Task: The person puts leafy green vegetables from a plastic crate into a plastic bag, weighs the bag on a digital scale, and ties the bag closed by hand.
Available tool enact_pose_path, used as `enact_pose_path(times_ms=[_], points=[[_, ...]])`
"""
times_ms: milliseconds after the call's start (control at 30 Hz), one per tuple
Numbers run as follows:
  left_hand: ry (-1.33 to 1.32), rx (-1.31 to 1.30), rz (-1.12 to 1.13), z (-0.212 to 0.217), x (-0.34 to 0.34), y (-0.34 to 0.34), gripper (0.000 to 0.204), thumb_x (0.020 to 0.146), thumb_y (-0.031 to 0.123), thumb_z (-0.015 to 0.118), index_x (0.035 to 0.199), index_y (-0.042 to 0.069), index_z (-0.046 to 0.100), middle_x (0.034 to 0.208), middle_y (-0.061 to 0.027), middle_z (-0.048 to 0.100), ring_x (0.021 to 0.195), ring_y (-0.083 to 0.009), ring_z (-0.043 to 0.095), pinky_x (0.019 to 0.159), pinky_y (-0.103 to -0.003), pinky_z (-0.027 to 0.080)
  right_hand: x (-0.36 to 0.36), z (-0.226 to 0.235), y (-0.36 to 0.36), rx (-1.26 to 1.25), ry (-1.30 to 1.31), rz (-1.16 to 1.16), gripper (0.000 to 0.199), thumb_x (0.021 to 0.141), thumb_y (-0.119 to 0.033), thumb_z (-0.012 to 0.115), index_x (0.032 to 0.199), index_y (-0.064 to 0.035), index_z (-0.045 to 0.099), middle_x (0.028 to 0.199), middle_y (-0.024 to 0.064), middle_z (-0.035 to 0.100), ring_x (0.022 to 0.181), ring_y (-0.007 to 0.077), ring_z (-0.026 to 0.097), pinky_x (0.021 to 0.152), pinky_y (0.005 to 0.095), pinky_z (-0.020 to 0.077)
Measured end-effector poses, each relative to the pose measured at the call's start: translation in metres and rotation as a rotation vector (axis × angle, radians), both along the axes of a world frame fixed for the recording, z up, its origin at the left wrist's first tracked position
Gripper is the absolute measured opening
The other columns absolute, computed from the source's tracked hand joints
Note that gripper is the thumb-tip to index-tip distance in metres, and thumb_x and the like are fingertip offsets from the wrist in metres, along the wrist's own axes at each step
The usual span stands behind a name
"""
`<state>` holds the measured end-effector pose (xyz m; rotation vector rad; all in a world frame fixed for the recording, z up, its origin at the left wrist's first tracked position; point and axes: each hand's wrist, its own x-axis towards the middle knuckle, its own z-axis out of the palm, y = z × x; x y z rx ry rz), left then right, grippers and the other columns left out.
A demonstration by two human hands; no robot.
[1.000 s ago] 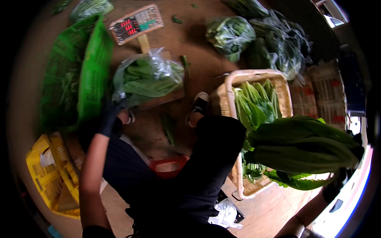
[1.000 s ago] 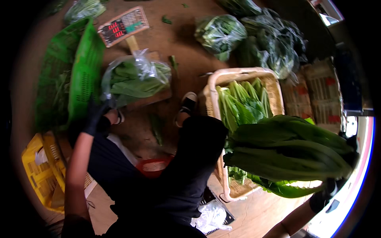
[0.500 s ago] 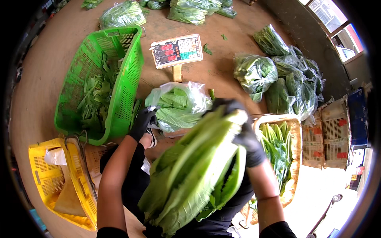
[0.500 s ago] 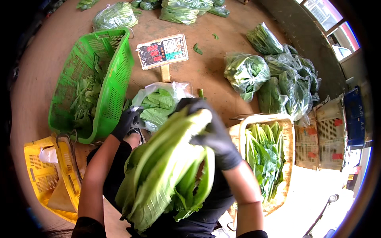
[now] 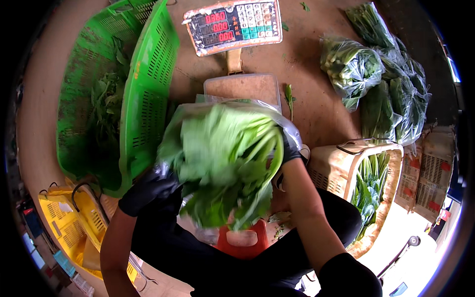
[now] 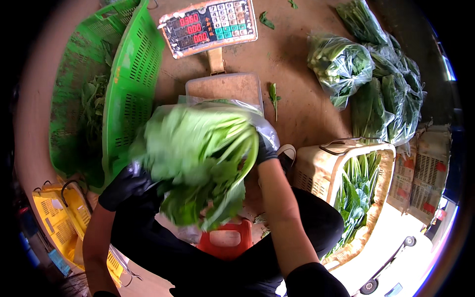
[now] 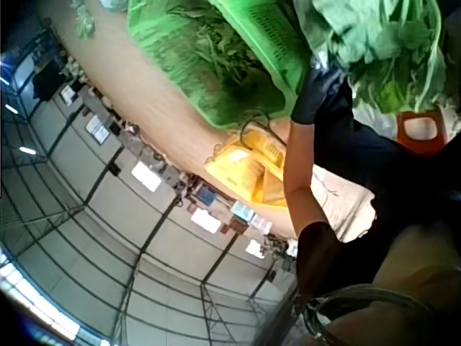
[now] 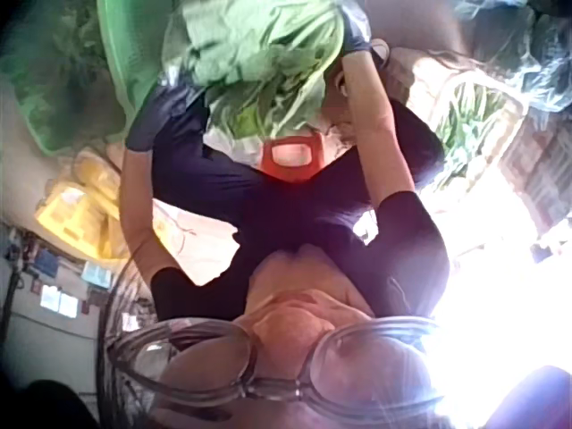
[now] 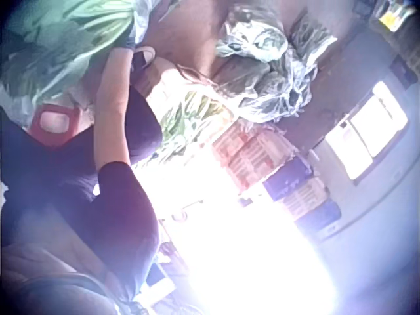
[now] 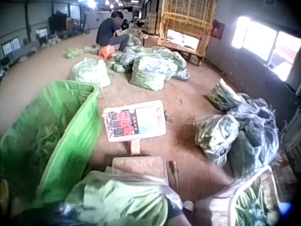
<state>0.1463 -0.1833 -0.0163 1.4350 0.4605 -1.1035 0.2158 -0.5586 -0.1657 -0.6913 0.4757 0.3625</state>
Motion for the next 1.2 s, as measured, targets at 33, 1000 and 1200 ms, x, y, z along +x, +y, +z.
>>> enact_pose_path(times_ms=[33, 1000, 1200], points=[[0.013, -0.069, -0.032, 0.003, 0.007, -0.013, 0.046, 0.088, 0.023, 0.049, 0.128, 0.003, 0.038, 0.118, -0.0130, 0.052, 0.102, -0.0226, 0.052, 0.087, -0.031, 0.041, 0.003, -0.020, -0.047, -0.246, -0.153, 0.130, 0.032, 0.092, -0.025, 0.047, 0.112, -0.0010, 0.054, 0.105, 0.0130, 0.059, 0.094, 0.0220, 0.057, 0.083, 0.0321, 0.0479], [-0.343, -0.988, 0.756, 0.010, -0.010, -0.088, 0.066, 0.090, 0.038, 0.038, 0.144, 0.012, 0.009, 0.147, -0.0095, 0.019, 0.127, -0.0253, 0.035, 0.072, -0.033, 0.052, 0.044, 0.024, -0.136, -1.740, -0.341, 0.739, 0.040, 0.082, -0.038, 0.057, 0.107, -0.0072, 0.061, 0.093, 0.0128, 0.064, 0.088, 0.0270, 0.060, 0.079, 0.0329, 0.0455], [-0.282, -0.942, 0.863, 0.008, -0.018, -0.078, 0.058, 0.094, 0.035, 0.037, 0.144, 0.017, 0.015, 0.145, -0.0113, 0.024, 0.124, -0.0345, 0.037, 0.068, -0.034, 0.052, -0.077, 0.076, -0.026, -1.078, -0.361, 0.189, 0.033, 0.085, -0.017, 0.060, 0.111, 0.0029, 0.052, 0.105, 0.0125, 0.060, 0.097, 0.0203, 0.056, 0.086, 0.0292, 0.0430]])
